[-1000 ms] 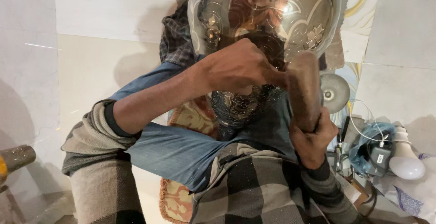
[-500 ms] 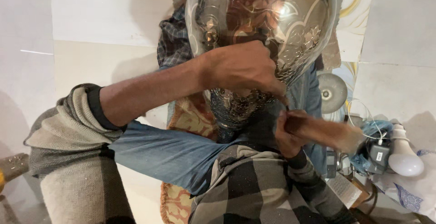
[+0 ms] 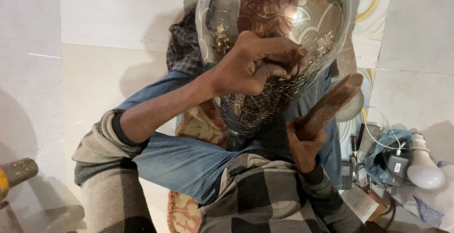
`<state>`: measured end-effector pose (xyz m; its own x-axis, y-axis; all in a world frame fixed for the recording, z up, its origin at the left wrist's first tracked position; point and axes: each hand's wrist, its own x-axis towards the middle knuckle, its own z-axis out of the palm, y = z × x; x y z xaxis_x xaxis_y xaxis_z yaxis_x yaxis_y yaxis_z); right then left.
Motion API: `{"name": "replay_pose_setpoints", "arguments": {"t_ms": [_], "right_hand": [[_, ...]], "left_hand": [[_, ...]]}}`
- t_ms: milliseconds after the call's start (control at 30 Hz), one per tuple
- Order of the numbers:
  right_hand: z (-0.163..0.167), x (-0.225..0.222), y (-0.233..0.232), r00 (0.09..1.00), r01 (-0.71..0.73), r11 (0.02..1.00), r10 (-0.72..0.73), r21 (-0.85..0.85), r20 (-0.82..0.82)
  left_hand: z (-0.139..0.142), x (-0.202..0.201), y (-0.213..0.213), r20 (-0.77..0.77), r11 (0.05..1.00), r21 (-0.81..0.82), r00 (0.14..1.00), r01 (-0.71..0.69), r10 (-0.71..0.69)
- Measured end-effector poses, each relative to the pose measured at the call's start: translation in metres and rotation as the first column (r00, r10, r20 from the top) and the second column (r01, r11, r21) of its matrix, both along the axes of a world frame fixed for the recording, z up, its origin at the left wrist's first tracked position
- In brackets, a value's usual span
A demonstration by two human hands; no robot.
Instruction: The person sits on the floor with a large silver decorative vase held between their legs and hammers a small punch against the vase surface using a wooden mallet, embossing floral patterns into the metal. They repeatedly reposition the punch and rotate their grip to work different areas of the vase body.
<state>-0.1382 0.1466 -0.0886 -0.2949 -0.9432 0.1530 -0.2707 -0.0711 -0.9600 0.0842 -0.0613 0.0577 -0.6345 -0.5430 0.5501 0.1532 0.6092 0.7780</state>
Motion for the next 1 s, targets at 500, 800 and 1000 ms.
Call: {"name": "replay_pose_setpoints", "arguments": {"t_ms": [500, 800, 1000], "right_hand": [[0.000, -0.031, 0.008, 0.999, 0.050, 0.962, -0.052, 0.268, -0.002], [-0.005, -0.040, 0.017, 0.979, 0.168, 0.982, -0.157, 0.081, -0.131], [-0.004, -0.053, 0.009, 0.939, 0.164, 0.985, -0.141, 0.049, -0.314]], "left_hand": [[0.011, -0.021, -0.004, 0.437, 0.906, -0.396, 0.898, 0.149, 0.043], [0.018, -0.037, -0.014, 0.598, 0.886, -0.364, 0.801, 0.289, -0.015], [0.019, -0.039, -0.010, 0.626, 0.892, -0.356, 0.780, 0.281, 0.004]]}}
